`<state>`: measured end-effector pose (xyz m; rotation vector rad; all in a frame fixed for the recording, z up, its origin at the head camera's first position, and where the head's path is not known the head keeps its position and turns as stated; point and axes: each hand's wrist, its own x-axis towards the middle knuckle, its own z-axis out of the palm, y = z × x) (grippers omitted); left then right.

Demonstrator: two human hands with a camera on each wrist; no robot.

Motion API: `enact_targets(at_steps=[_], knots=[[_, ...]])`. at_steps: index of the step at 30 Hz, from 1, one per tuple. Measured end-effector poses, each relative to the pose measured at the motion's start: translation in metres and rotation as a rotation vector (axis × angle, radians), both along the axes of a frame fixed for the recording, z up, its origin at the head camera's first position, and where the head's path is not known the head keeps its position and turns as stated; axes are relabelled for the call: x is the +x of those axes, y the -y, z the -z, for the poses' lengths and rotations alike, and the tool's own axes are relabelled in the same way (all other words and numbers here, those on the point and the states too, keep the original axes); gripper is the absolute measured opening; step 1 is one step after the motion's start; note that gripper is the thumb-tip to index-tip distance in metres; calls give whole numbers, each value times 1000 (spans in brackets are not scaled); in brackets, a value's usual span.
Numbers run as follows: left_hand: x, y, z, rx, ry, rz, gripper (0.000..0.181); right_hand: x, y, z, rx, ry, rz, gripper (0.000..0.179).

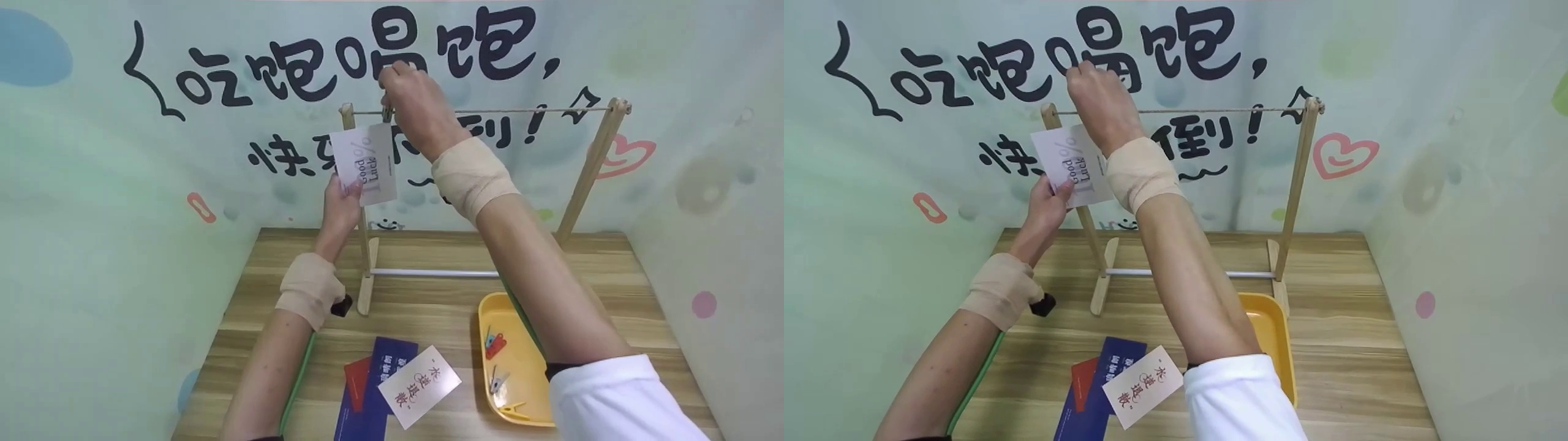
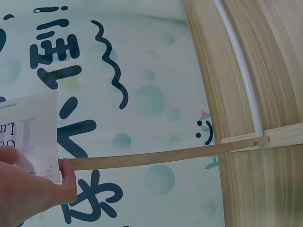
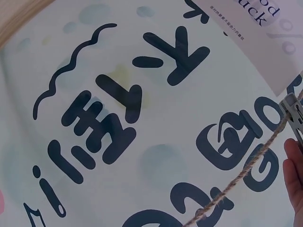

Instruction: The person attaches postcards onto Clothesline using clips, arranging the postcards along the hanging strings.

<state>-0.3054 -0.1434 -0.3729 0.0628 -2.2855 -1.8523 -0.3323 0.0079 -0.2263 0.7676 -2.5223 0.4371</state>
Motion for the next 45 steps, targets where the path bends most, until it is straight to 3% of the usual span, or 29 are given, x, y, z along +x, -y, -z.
enact_targets(at_steps=[9,19,27,34,39,45], knots=[[3,-2,-4,12,19,5,40,0,2,5,10,72,-16,29],[3,-3,-1,19,3,-51,36,3,1,8,7,131,-10,41],[4,1,-3,31,46,-58,39,5,-4,9,-5,45,-8,47],[8,1,0,56,18,-67,42,8,-9,9,0,-23,-10,54],[14,0,9,112,-8,-76,47,11,-15,12,1,-25,3,64],[21,1,23,138,18,-56,58,16,-23,18,31,-51,4,70]])
